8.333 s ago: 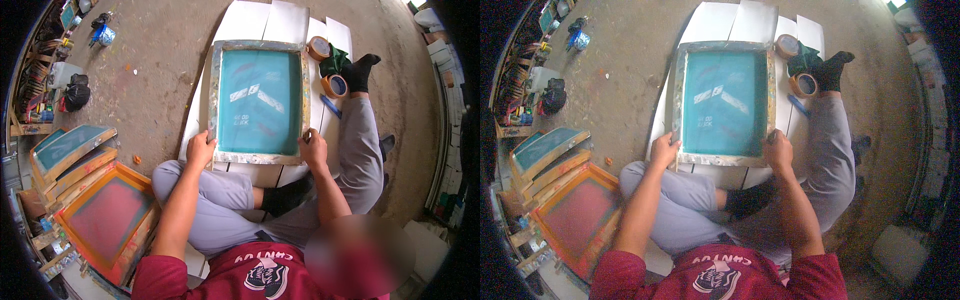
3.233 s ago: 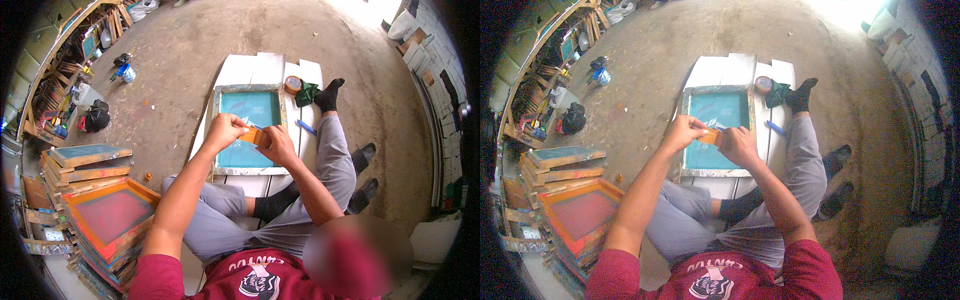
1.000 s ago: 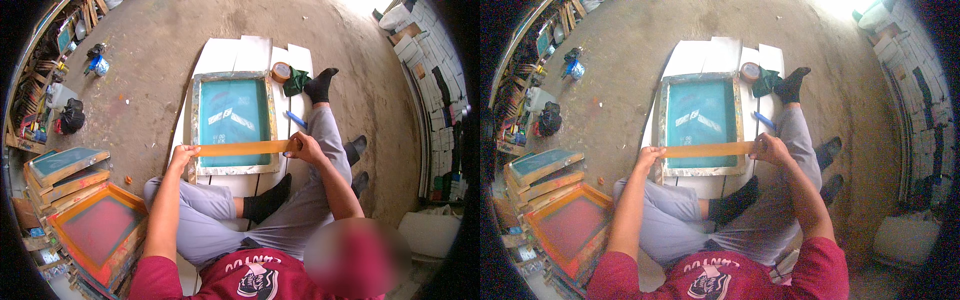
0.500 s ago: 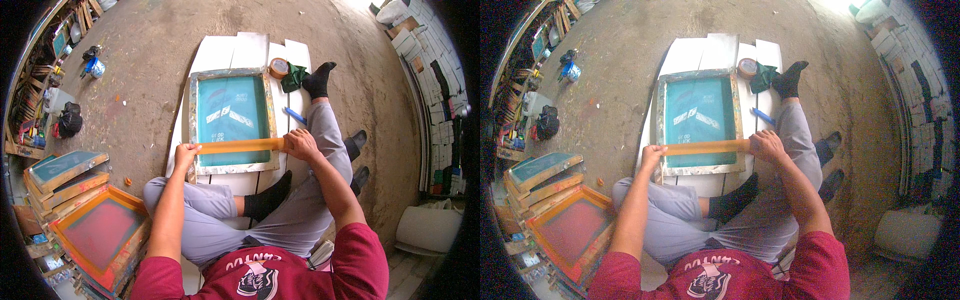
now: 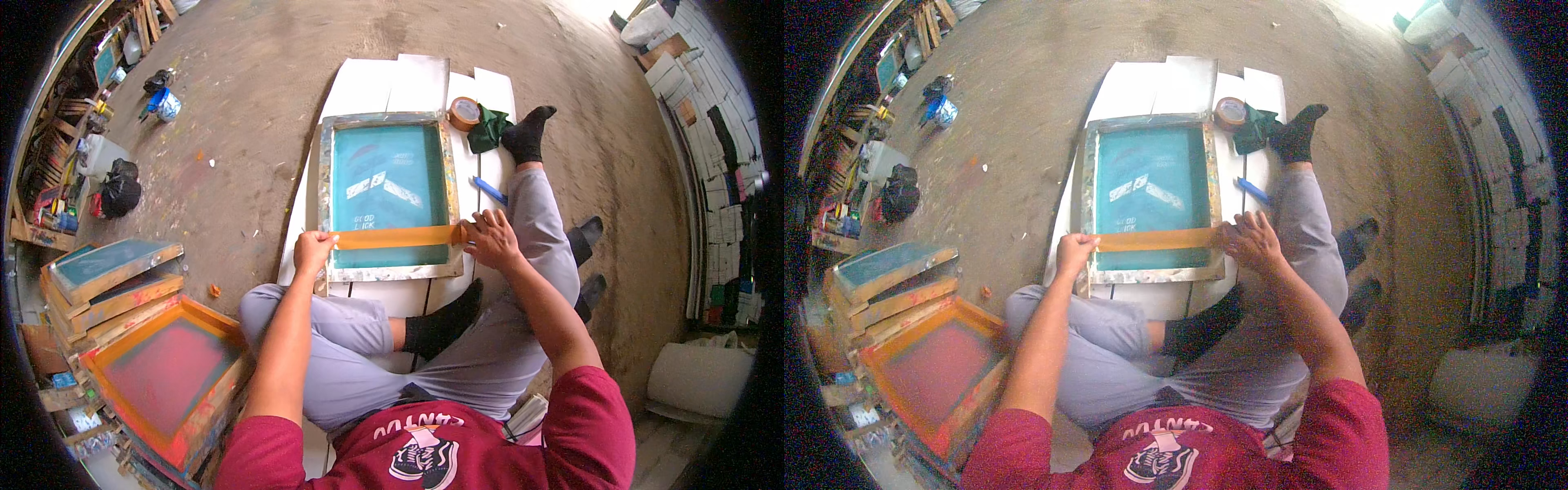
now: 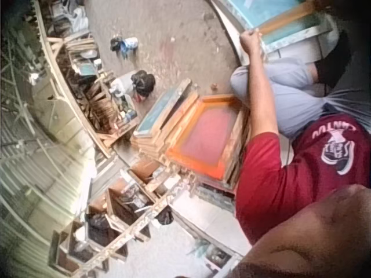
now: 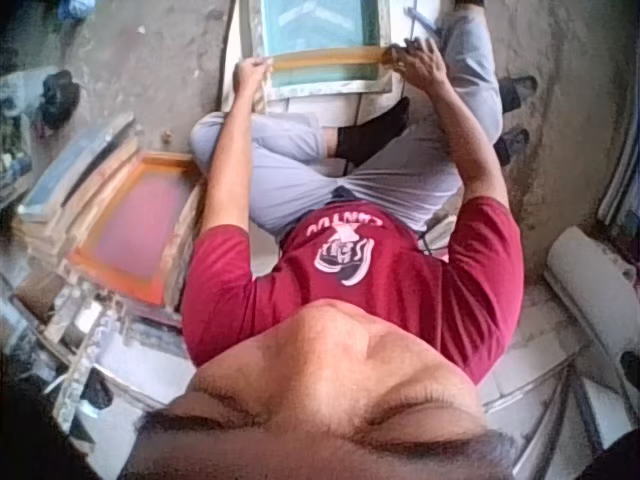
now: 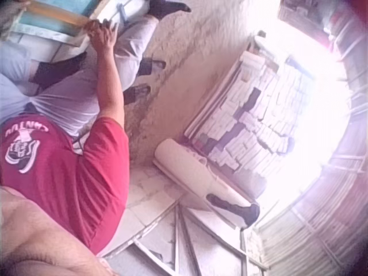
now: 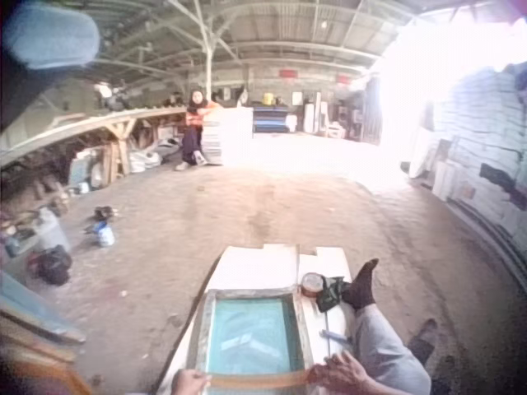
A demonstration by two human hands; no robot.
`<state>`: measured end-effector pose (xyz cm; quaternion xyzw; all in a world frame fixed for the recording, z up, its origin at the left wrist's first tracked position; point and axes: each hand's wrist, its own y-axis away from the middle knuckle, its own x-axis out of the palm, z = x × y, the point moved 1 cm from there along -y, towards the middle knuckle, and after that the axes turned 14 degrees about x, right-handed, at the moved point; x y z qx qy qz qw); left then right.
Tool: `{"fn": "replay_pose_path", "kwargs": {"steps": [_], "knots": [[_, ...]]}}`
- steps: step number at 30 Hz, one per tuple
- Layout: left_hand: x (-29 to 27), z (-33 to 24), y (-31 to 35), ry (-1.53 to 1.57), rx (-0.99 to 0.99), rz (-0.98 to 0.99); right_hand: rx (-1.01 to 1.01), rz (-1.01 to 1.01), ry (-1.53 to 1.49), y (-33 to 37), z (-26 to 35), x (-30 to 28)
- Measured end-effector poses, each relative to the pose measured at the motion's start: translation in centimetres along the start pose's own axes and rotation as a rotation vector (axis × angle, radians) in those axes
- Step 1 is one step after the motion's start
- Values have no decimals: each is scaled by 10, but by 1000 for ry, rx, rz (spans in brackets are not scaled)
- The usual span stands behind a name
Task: The person sits on the floor and applies orange tape to the edges of a screen-printing frame, then wipes the mesh with a green cloth. They repeat the taping and wiping process on a second frame.
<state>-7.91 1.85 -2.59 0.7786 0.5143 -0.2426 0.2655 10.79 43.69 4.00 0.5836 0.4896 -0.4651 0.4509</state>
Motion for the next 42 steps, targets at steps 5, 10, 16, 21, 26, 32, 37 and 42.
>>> {"fn": "replay_pose_path", "kwargs": {"steps": [5,10,16,21,26,32,37,42], "knots": [[-4,-11,3,-9,-25,7,71,-86,65,17,27,-15],[-2,-7,0,13,-16,4,116,-6,240,12,58,-2],[-2,-6,0,26,-3,-18,33,81,231,35,59,-13],[-2,-5,0,49,-6,-20,-36,3,130,38,49,-39],[1,-4,-3,109,0,-3,258,-195,-256,-18,-13,-9],[-1,-3,0,154,8,1,758,40,-347,-85,-67,19],[2,-3,2,173,47,-24,692,269,-195,-92,-89,40],[-2,0,3,161,30,-8,654,111,-222,-85,-78,29]]}}
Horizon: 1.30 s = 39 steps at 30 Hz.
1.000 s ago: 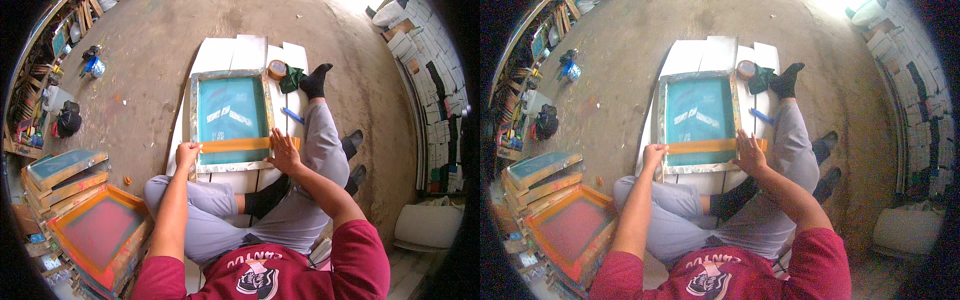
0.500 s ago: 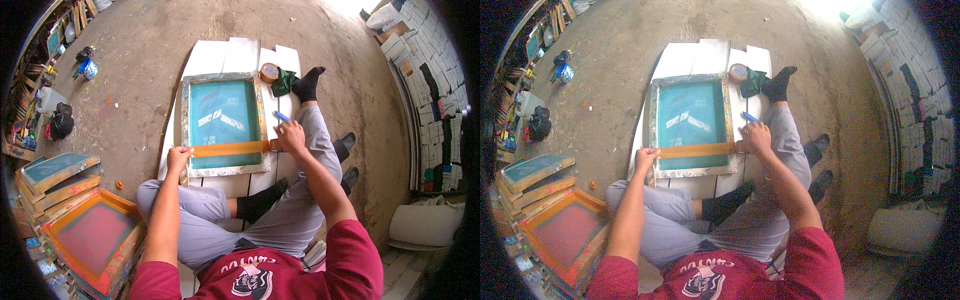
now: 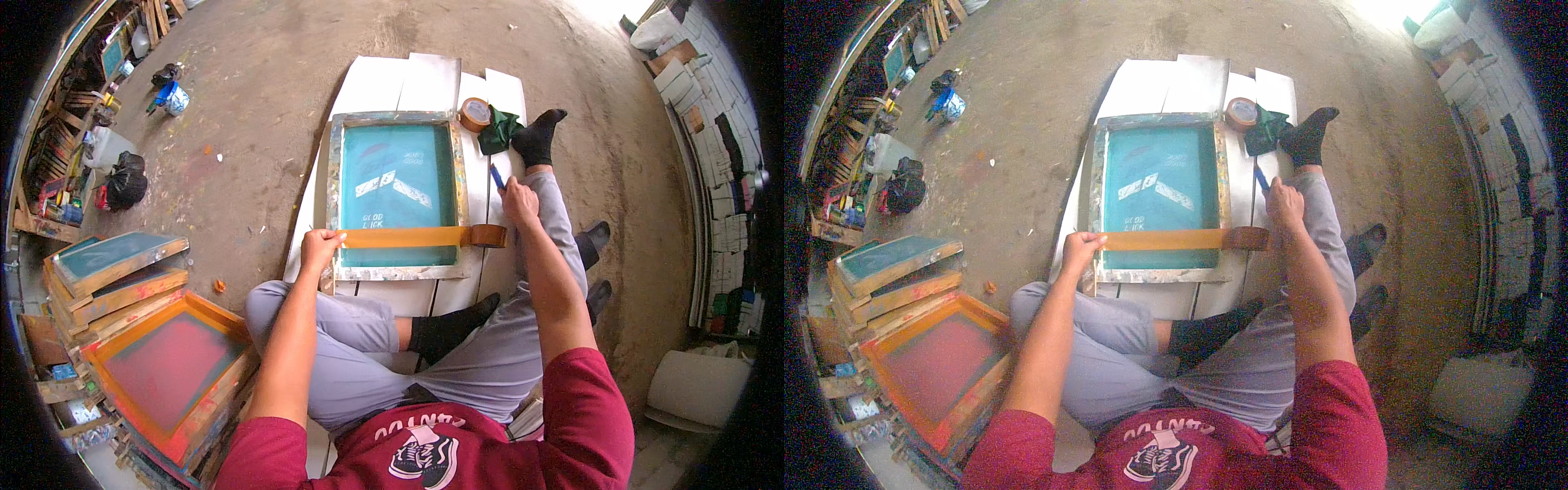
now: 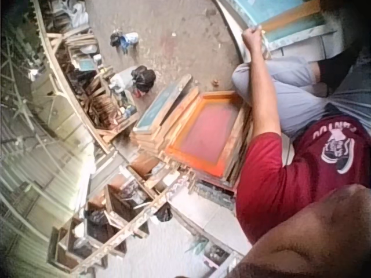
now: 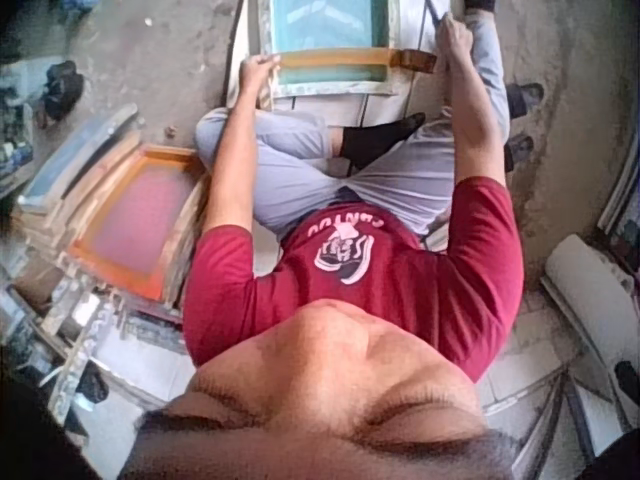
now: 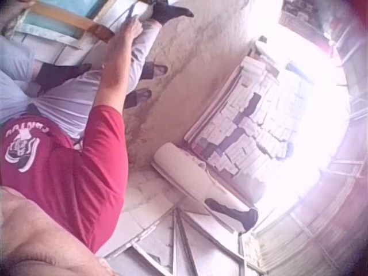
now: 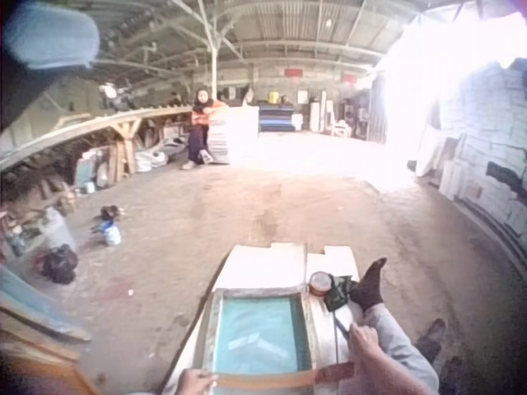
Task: The person sits on the floor and applies orange tape to the edges of a screen-printing frame, then wipes the mesh with a green cloth. They repeat the taping and wiping process on a second frame.
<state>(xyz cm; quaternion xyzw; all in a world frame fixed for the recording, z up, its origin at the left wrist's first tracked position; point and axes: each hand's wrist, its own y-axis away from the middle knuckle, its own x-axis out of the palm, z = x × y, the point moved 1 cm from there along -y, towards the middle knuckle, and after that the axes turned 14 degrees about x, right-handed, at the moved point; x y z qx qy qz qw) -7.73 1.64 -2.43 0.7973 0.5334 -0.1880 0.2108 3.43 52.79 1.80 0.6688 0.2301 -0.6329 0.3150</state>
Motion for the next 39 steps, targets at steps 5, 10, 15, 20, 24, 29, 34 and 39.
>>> {"fn": "replay_pose_path", "kwargs": {"steps": [5,10,15,20,24,29,34,39], "knots": [[4,0,-4,20,5,-1,134,-143,-860,21,-6,-9],[5,5,-5,3,-4,-12,211,-120,-849,104,17,-11],[3,27,-7,63,-6,-22,155,78,-511,194,57,-22],[7,8,-4,116,-15,-21,81,179,-383,209,55,-8],[0,16,-4,117,-18,-15,63,234,-390,209,60,2],[1,9,-3,96,-17,-13,69,232,-421,208,62,7],[3,7,-2,91,-16,-6,78,239,-417,209,63,4],[3,22,-5,97,4,-7,66,224,-413,210,64,11]]}}
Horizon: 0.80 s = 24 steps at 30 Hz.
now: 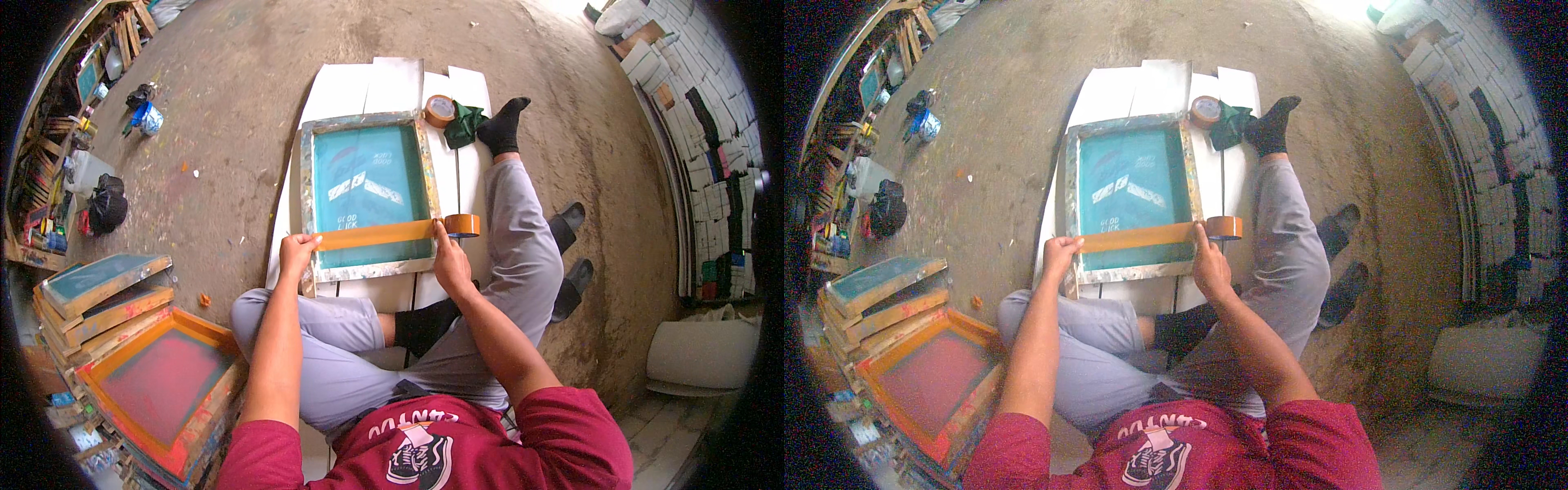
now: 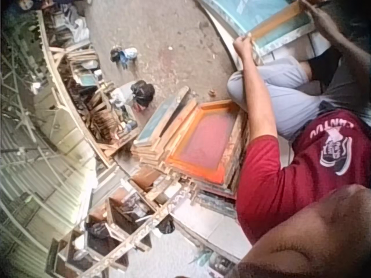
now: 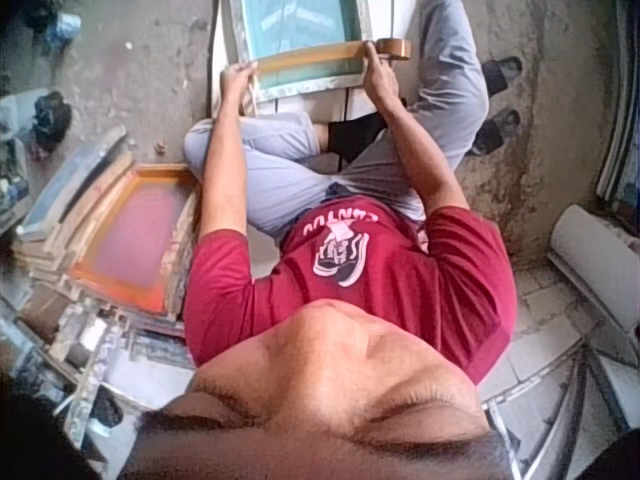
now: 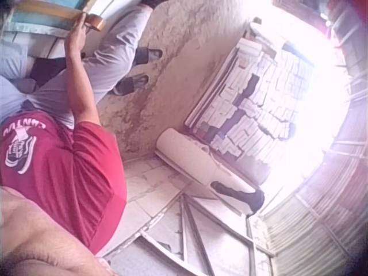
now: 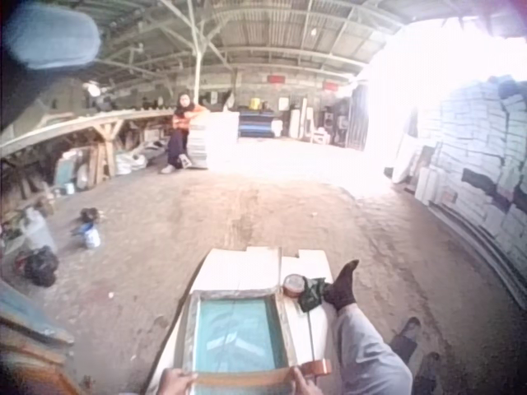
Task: The person sits on the floor and applies orange tape to the edges of a screen-printing frame, then wipes the mesh with a green cloth. They repeat the taping and wiping process on a second frame.
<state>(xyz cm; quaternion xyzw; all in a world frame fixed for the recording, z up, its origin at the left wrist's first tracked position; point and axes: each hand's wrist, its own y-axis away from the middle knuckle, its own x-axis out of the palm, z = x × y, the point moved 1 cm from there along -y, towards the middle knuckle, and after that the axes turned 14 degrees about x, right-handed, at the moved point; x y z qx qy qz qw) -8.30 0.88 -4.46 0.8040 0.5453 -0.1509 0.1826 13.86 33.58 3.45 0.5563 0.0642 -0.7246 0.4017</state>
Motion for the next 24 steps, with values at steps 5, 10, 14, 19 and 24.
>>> {"fn": "replay_pose_path", "kwargs": {"steps": [5,10,14,19,24], "knots": [[3,-8,0,-17,-7,-13,24,7,25,-1,-1,4],[1,-10,0,-33,-18,7,-25,-43,0,4,0,1],[5,-5,0,28,5,-29,-48,-81,-25,0,-7,9],[2,-13,2,-1,-4,0,-50,-95,-33,0,-8,11],[2,-16,1,-26,-24,-4,-52,-77,12,-1,-10,12]]}}
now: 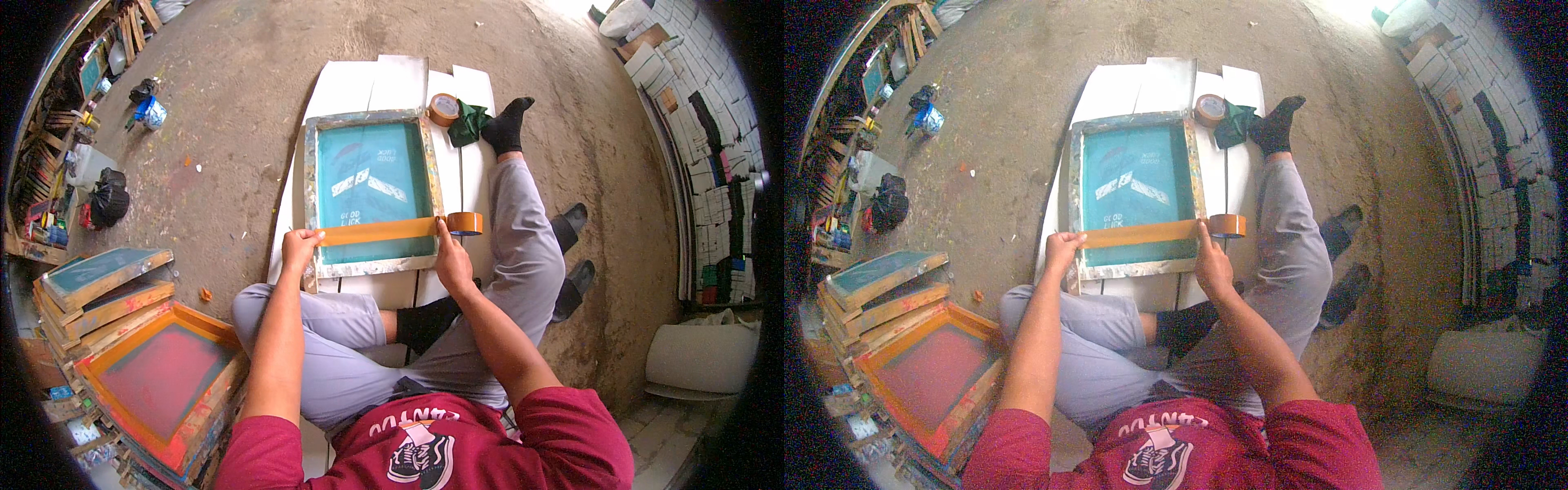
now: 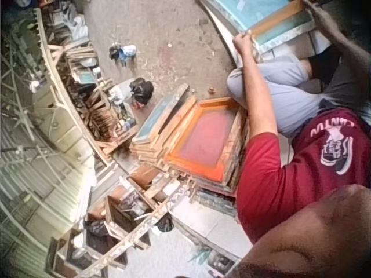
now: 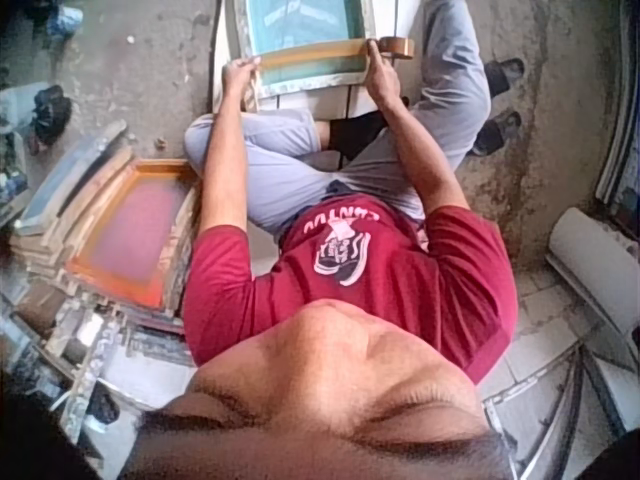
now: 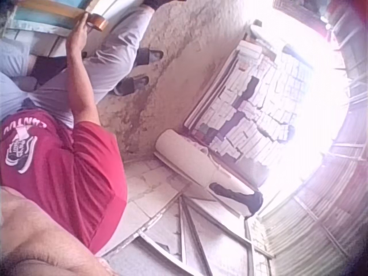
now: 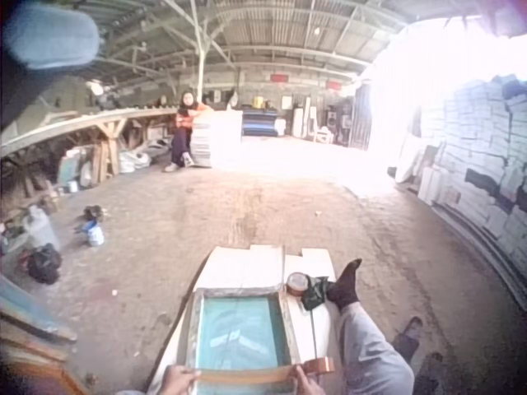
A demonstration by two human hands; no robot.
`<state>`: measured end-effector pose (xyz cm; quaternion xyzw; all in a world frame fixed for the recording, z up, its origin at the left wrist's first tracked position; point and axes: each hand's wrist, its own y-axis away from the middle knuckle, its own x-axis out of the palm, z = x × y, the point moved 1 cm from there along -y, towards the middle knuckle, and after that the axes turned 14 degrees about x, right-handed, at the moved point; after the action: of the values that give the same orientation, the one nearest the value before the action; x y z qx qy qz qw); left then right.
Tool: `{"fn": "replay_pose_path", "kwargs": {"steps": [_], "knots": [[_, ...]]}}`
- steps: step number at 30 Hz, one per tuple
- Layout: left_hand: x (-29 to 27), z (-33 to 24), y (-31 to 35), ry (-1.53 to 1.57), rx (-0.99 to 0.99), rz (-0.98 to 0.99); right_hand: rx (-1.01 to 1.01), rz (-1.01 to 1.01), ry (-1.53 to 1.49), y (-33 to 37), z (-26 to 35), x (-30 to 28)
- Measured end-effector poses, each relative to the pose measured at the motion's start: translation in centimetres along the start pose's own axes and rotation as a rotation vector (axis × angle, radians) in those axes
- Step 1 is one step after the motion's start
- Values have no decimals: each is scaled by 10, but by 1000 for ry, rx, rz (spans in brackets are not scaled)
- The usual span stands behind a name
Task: The person sits on the floor and applies orange tape to the edges of a screen-printing frame, then wipes the mesh with a green cloth. They repeat the taping and wiping process on a second frame.
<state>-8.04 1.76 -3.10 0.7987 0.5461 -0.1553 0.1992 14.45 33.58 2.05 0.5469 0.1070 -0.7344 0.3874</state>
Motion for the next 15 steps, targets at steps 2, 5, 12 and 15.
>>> {"fn": "replay_pose_path", "kwargs": {"steps": [2,5,12,15], "knots": [[-1,0,1,-14,8,8,5,31,18,3,2,-3],[-1,5,0,-1,8,-2,33,86,48,4,3,-6],[2,-1,-2,-4,-20,21,33,91,65,17,-6,-6],[1,11,-5,4,7,-4,40,83,62,28,-6,-8]]}}
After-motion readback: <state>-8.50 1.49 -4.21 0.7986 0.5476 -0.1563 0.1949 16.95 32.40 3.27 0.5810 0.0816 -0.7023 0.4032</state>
